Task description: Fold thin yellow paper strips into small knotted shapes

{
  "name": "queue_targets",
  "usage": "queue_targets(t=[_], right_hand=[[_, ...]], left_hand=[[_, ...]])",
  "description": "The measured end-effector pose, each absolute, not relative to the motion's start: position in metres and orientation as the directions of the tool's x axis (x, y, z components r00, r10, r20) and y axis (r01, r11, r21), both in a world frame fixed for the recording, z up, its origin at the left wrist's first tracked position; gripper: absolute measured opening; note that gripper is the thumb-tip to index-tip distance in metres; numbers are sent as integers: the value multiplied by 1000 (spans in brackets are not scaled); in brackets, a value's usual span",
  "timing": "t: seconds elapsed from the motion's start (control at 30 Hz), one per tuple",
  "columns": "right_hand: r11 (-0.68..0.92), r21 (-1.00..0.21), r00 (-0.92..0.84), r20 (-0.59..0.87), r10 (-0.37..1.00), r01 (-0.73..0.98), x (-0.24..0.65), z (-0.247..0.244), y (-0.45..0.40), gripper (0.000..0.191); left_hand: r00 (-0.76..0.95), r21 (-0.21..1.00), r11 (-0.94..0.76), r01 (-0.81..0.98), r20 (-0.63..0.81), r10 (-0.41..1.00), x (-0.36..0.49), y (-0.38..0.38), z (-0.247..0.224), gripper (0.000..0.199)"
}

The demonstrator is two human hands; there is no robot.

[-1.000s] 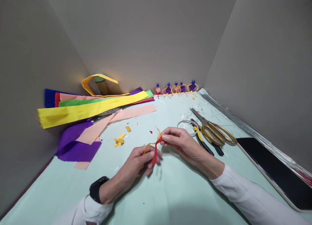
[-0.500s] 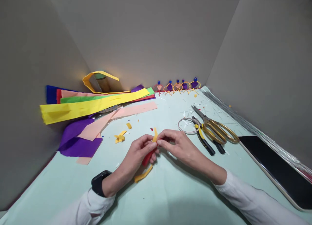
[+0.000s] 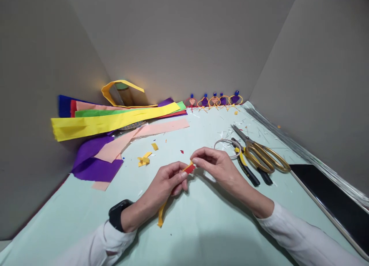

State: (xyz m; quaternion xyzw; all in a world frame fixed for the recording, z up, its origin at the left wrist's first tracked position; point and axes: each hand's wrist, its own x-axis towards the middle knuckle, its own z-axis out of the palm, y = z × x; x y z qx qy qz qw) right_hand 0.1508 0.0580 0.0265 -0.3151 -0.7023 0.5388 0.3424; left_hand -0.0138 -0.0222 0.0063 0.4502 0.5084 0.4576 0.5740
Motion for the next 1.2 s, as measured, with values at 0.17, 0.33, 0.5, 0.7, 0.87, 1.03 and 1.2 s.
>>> queue_targets(t=[0.17, 0.33, 0.5, 0.7, 0.87, 1.03, 1.2], right_hand=[[208, -977, -548, 149, 823, 47, 153, 26, 60, 12], [124, -991, -516, 79, 853, 53, 156, 20, 65, 18], [-4, -998, -637, 33, 770, -57, 152, 14, 61, 31], [39, -994, -622, 95, 778, -103, 141, 9, 51, 39], [160, -987, -548, 133, 826, 2, 139, 9, 42, 38], [205, -979, -509, 180, 842, -7, 140, 10, 40, 31], [200, -980, -495, 170, 852, 8, 142, 14, 41, 30]], left_hand=[[85, 976, 186, -117, -176, 981, -16, -25, 5, 21], [47, 951, 202, -235, -196, 979, -16, -25, 9, 18], [13, 943, 202, -265, -207, 978, -15, -25, 9, 18], [-23, 945, 191, -264, -204, 979, -12, -26, 8, 24], [-38, 956, 177, -234, -191, 981, -11, -27, 7, 26], [-33, 961, 194, -198, -204, 978, -9, -28, 8, 29], [-35, 953, 209, -222, -221, 975, -7, -28, 11, 24]])
